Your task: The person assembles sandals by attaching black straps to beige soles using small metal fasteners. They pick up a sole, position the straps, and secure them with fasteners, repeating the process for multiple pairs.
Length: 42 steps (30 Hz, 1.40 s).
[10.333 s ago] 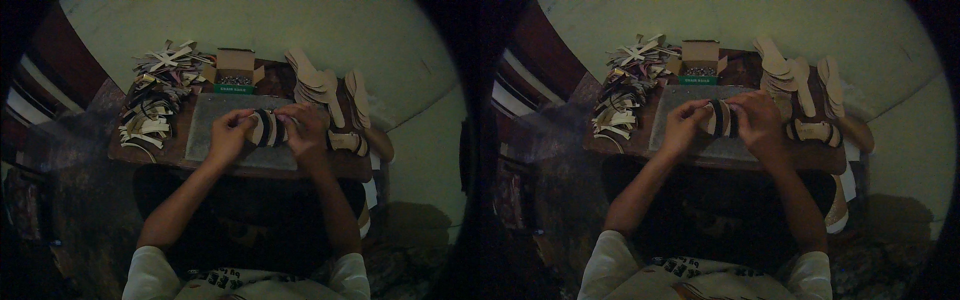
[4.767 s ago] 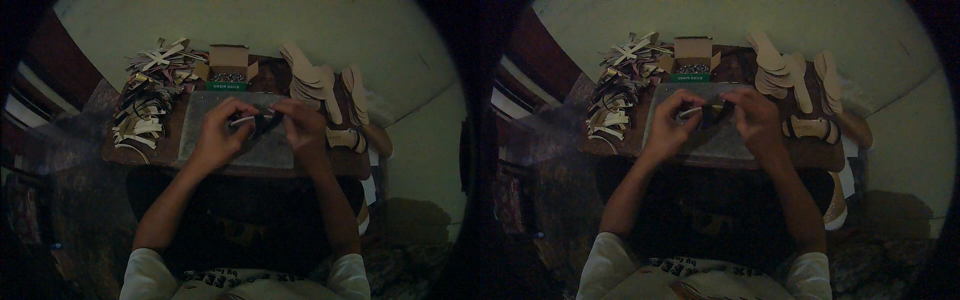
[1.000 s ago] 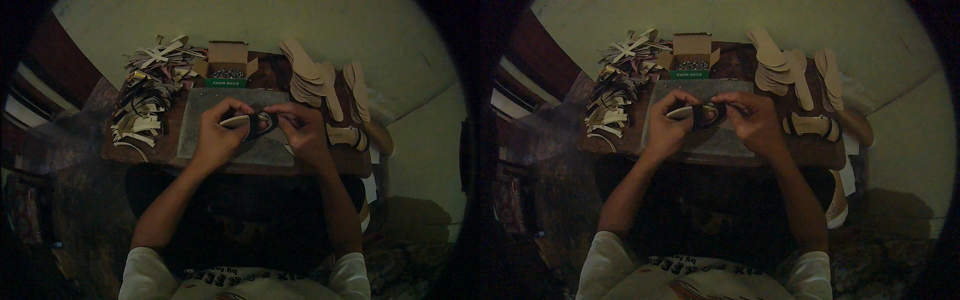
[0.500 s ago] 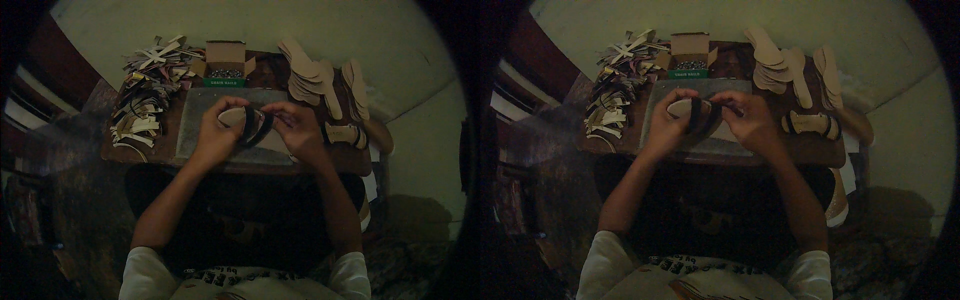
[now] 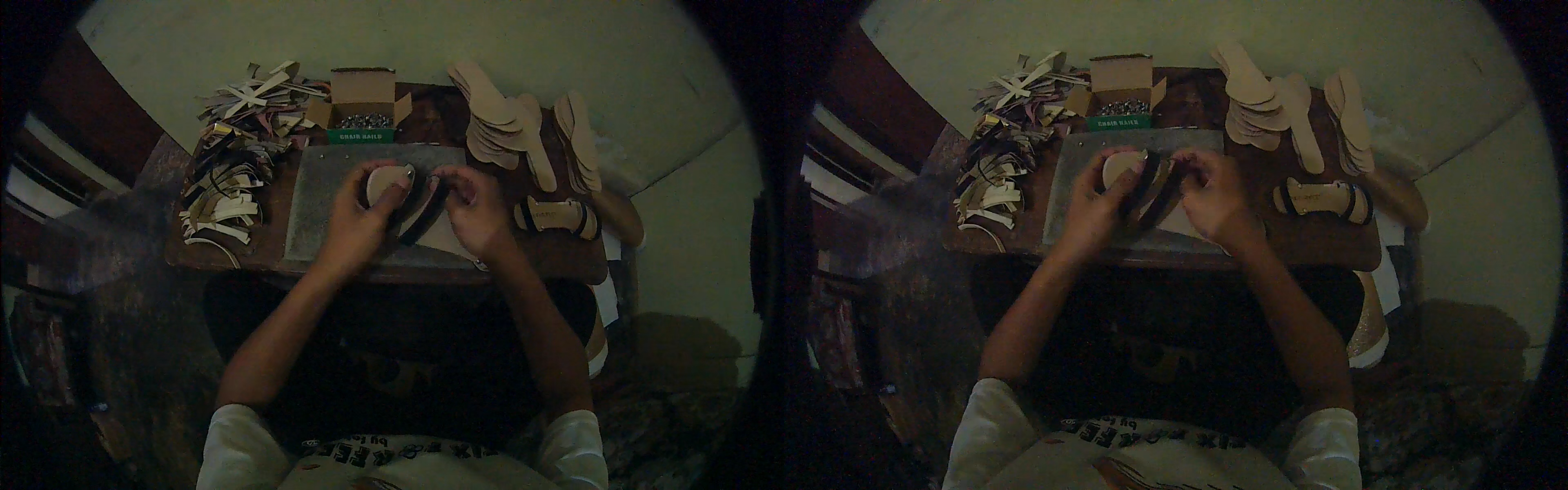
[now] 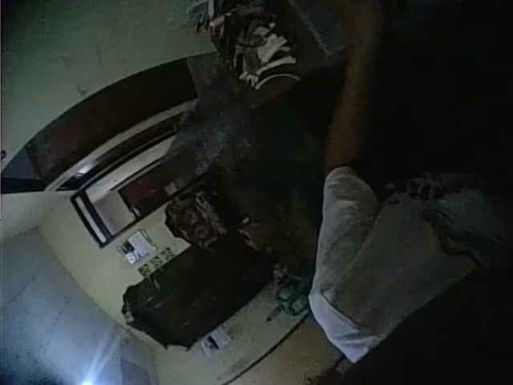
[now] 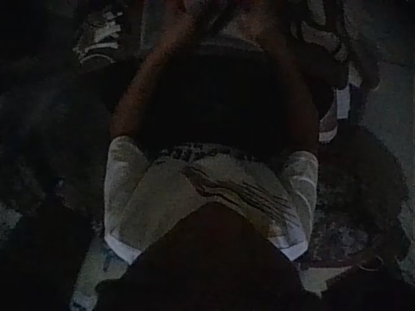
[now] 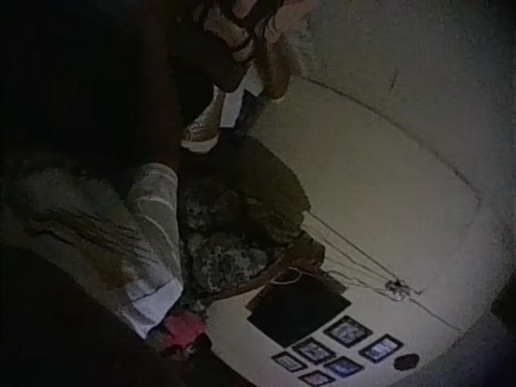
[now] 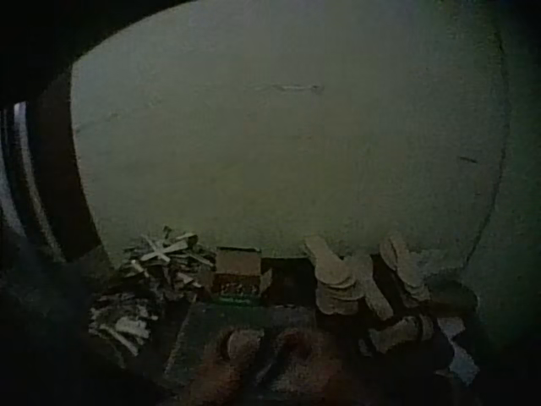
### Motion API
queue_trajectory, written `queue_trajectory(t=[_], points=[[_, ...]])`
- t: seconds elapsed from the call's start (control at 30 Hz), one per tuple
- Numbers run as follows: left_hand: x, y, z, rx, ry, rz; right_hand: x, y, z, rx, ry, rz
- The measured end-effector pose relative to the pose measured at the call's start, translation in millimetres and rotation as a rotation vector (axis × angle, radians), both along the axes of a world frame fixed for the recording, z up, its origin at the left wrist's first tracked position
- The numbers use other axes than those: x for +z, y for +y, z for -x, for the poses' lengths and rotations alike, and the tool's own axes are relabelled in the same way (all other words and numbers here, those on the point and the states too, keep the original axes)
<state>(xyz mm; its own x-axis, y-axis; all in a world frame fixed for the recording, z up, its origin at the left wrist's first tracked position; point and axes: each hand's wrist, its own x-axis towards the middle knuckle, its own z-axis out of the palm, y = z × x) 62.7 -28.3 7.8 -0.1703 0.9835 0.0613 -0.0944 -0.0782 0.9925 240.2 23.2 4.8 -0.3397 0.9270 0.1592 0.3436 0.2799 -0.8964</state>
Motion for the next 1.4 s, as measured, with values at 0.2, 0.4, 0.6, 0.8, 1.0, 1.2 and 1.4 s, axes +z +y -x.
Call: queue_trajectory(t=[0.2,0.4,0.6,0.8,1.0,1.2,1.4], points=[[4.0,6.1,15.3,0.038,0.108,-0.032,-5.0,9.0,-8.1,-0.075,0.169,0.180],[4.9,5.4,17.4,0.056,0.091,0.012,-7.7,3.5,-2.9,-0.055,0.057,0.105],[10.9,6.9,25.5,0.061,0.201,0.055,25.0,-4.0,-12.5,0.176,-0.025,0.210],[2.5,12.8,35.6,-0.151,0.159,0.118,45.7,3.1,-35.2,0.325,0.035,0.351],[5.3,10.5,27.6,-0.205,0.142,0.190,21.3,10.1,-31.3,0.359,0.042,0.330],[5.2,10.3,30.1,-0.192,0.192,0.189,25.8,8.2,-29.2,0.344,0.033,0.373],[5.9,9.0,31.1,-0.194,0.297,0.162,31.1,6.8,-26.8,0.331,0.104,0.560]])
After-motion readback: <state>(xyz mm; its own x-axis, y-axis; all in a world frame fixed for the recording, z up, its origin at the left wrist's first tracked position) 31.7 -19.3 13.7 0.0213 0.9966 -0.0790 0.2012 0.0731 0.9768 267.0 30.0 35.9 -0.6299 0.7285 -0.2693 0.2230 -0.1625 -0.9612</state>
